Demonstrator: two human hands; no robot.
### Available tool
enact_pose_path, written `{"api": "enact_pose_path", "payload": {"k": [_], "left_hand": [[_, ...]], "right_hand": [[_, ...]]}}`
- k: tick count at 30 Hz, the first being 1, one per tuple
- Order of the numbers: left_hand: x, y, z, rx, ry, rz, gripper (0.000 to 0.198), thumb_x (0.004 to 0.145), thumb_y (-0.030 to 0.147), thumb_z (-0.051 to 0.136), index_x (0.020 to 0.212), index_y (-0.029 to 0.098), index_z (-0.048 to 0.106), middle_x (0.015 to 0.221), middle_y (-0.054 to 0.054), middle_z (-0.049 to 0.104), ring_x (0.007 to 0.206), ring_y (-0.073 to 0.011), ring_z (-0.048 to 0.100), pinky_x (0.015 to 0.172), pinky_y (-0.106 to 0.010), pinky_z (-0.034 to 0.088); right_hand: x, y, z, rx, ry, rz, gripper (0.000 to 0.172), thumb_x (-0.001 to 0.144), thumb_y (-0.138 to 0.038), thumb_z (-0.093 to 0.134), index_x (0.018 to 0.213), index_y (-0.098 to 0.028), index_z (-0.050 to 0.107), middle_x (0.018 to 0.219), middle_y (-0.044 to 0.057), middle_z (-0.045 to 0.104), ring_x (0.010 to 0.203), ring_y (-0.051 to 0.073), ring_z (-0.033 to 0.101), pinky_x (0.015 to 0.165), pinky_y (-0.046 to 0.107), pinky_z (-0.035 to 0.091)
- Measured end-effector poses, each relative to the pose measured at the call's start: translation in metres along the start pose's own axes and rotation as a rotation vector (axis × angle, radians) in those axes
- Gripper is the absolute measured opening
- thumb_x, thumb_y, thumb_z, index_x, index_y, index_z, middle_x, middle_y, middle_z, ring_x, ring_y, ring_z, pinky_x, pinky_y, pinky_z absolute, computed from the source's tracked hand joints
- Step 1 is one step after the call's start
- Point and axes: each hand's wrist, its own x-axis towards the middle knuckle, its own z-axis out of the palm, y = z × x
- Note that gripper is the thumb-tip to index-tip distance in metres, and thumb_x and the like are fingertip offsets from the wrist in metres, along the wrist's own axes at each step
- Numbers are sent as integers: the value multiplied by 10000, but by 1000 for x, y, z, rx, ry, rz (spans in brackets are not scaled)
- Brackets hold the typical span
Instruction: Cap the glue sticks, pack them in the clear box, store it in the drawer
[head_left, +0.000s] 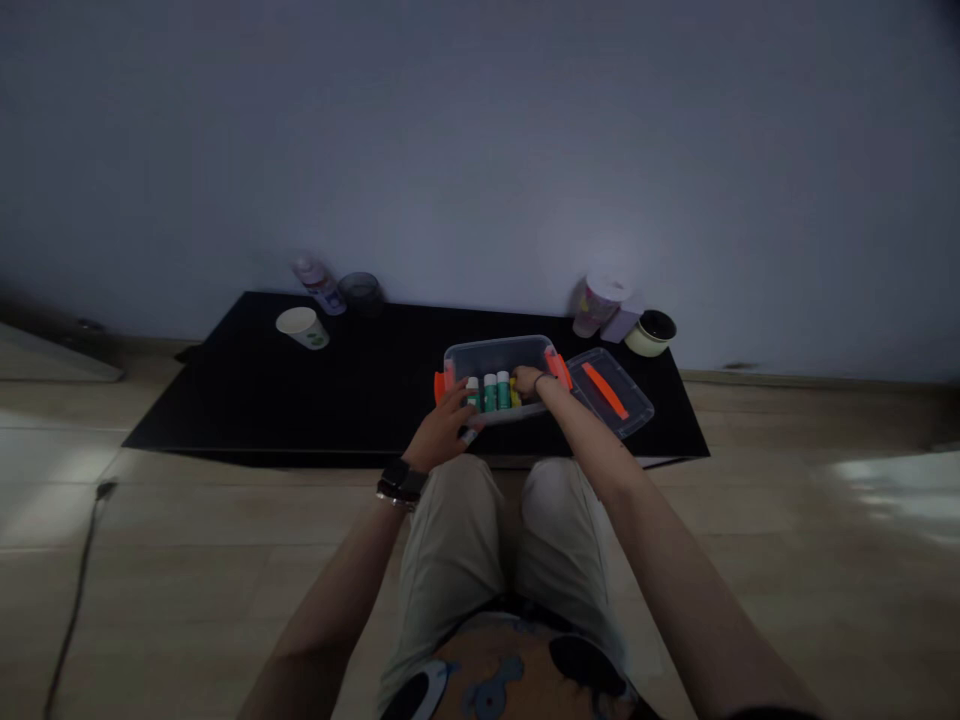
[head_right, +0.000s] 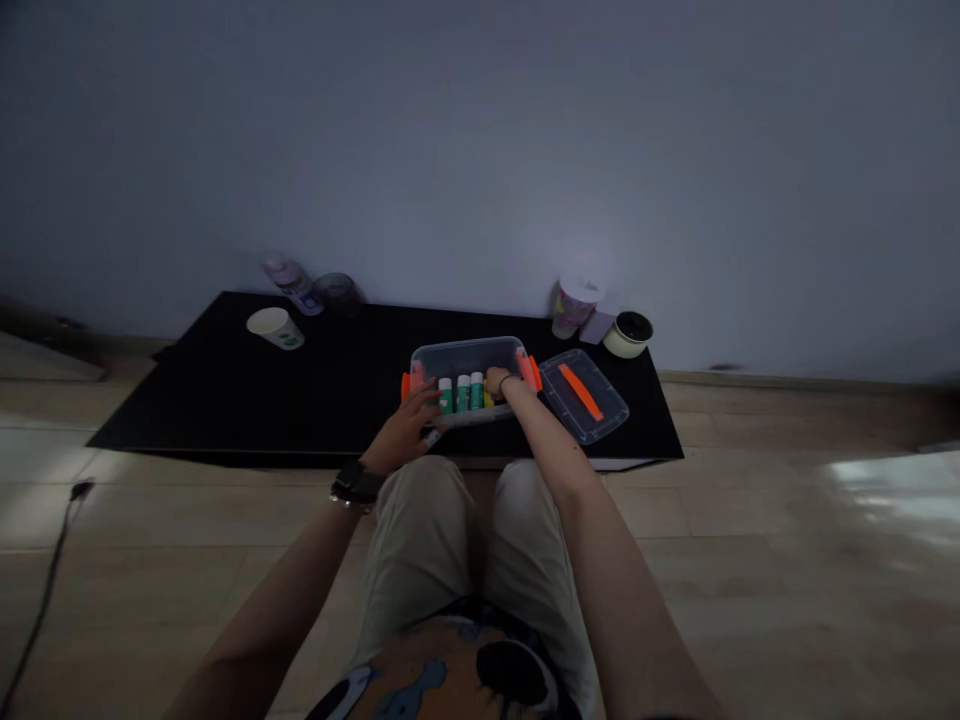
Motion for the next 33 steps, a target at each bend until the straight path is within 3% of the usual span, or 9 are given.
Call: {"api": "enact_pose_path", "payload": {"k": [5,8,12,14,18,21,27,33], "left_hand": [[3,-2,1,26,32,-72,409,883,385,599,1232,174,610,1594,-180,283,1535,-369,114,1200,-639,184],[3,-2,4,28,43,-167,473,910,409,557,1330,193,561,1656,-161,157,1541,-382,28,1188,-668,99],[4,-7,20,-96,159,-302,477,1000,364,370,1439,199,457,1680,-136,77,1552,-314,-1,1218,-588,109],[8,-13,31,-153,242,-352,537,1001,371,356,1506,188,354,1672,-155,116,1554,-290,17,1233,-552,108],[19,-27,49,-230,351,-450,727,951,397,445,1577,164,159,1646,-194,194,1550,-316,29,1238,-576,58],[25,-32,54,-259,352,-528,781,919,412,484,1580,158,154,1645,-201,197,1543,-358,-7,1216,-628,77],[27,-36,52,-271,286,-552,767,921,420,481,1586,194,175,1651,-180,199,1543,-347,-4,1203,-643,107],[23,-43,54,-273,253,-506,759,945,437,454,1598,229,127,1666,-156,160,1542,-299,-49,1219,-608,91]], "right_hand": [[16,0,0,-103,-17,14,233,938,-371,629,1014,-157,679,1008,84,724,969,186,655,936,368,494],[29,-3,-15,-194,21,17,168,917,-309,613,977,-169,685,969,93,726,986,213,646,979,370,456],[21,10,-71,-519,282,-17,285,961,-278,442,1129,-155,636,1078,122,686,996,227,621,964,357,458],[3,27,-107,-684,366,66,331,966,-266,405,1187,-128,609,1144,154,660,1066,244,597,989,357,440],[-41,69,-153,-967,210,441,386,943,-289,486,1251,-83,597,1229,218,606,1143,291,563,985,367,428],[-67,93,-157,-1075,97,586,420,937,-359,543,1274,-116,599,1302,215,571,1202,306,526,964,362,433],[-78,110,-147,-1154,83,578,368,959,-316,511,1248,-112,616,1321,230,565,1237,300,504,959,374,431],[-79,110,-165,-1128,58,568,374,862,-351,655,1142,-103,657,1254,203,624,1177,270,564,899,309,447]]}}
